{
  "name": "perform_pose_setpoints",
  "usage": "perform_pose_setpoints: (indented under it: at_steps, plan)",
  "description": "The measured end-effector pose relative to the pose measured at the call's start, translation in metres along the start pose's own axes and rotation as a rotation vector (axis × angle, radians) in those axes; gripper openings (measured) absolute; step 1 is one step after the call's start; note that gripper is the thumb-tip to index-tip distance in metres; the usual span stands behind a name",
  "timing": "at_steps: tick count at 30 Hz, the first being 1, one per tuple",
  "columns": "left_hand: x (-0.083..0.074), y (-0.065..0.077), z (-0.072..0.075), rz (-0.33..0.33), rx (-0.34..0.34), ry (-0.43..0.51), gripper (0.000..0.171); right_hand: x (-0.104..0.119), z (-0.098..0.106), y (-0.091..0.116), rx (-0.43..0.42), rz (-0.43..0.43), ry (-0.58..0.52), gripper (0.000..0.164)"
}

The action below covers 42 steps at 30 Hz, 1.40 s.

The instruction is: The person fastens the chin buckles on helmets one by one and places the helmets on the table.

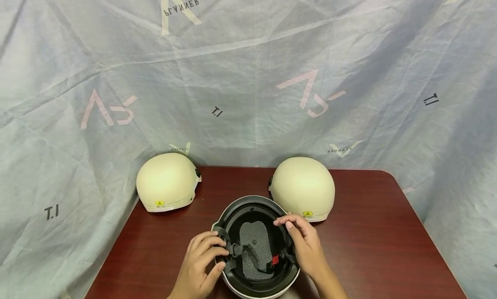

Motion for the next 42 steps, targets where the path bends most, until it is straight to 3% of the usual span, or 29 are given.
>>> perform_pose_setpoints:
  at_steps: [3, 8, 13, 20, 24, 26, 31, 33, 37, 42]
  plan:
    - [0.0, -0.001, 0.0, -0.014, -0.002, -0.002, 0.033, 0.001, 0.0, 0.0, -0.003, -0.015, 0.018, 0.025]
    - [-0.001, 0.0, 0.0, -0.031, 0.077, -0.025, 0.044, 0.002, 0.0, 0.0, -0.009, -0.036, 0.046, 0.026]
    - [-0.002, 0.002, 0.0, -0.001, 0.124, -0.03, 0.044, 0.005, -0.001, 0.0, -0.01, -0.046, 0.066, 0.025]
    - [-0.005, -0.005, 0.005, 0.027, 0.128, -0.019, 0.035, 0.004, -0.001, 0.0, -0.008, -0.051, 0.104, 0.026]
    - [-0.016, -0.02, 0.007, -0.049, 0.112, -0.013, 0.045, 0.001, -0.002, 0.0, -0.008, -0.048, 0.119, 0.026]
    - [-0.024, -0.029, 0.004, -0.122, 0.101, -0.017, 0.051, 0.001, -0.002, 0.0, -0.008, -0.049, 0.12, 0.026]
    - [-0.044, -0.048, -0.011, -0.24, 0.174, -0.036, 0.062, 0.002, -0.002, 0.0, -0.046, -0.022, 0.094, 0.025]
    - [-0.049, -0.052, -0.017, -0.262, 0.215, -0.057, 0.065, 0.003, -0.002, 0.0, -0.105, 0.017, 0.074, 0.024]
    - [-0.052, -0.055, -0.022, -0.276, 0.266, -0.108, 0.053, 0.004, 0.0, 0.002, -0.231, 0.055, 0.055, 0.023]
    - [-0.048, -0.053, -0.021, -0.288, 0.321, -0.137, 0.048, 0.006, 0.001, 0.003, -0.249, -0.042, 0.096, 0.025]
Point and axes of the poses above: each hand's wrist, its own y-axis away from the middle knuckle, its own z-axis out of the back of the hand, x = y × z, the point moved 1 cm from there along -y, towards the middle knuckle, and after that the axes turned 15 degrees about -z, right-handed, at the moved point
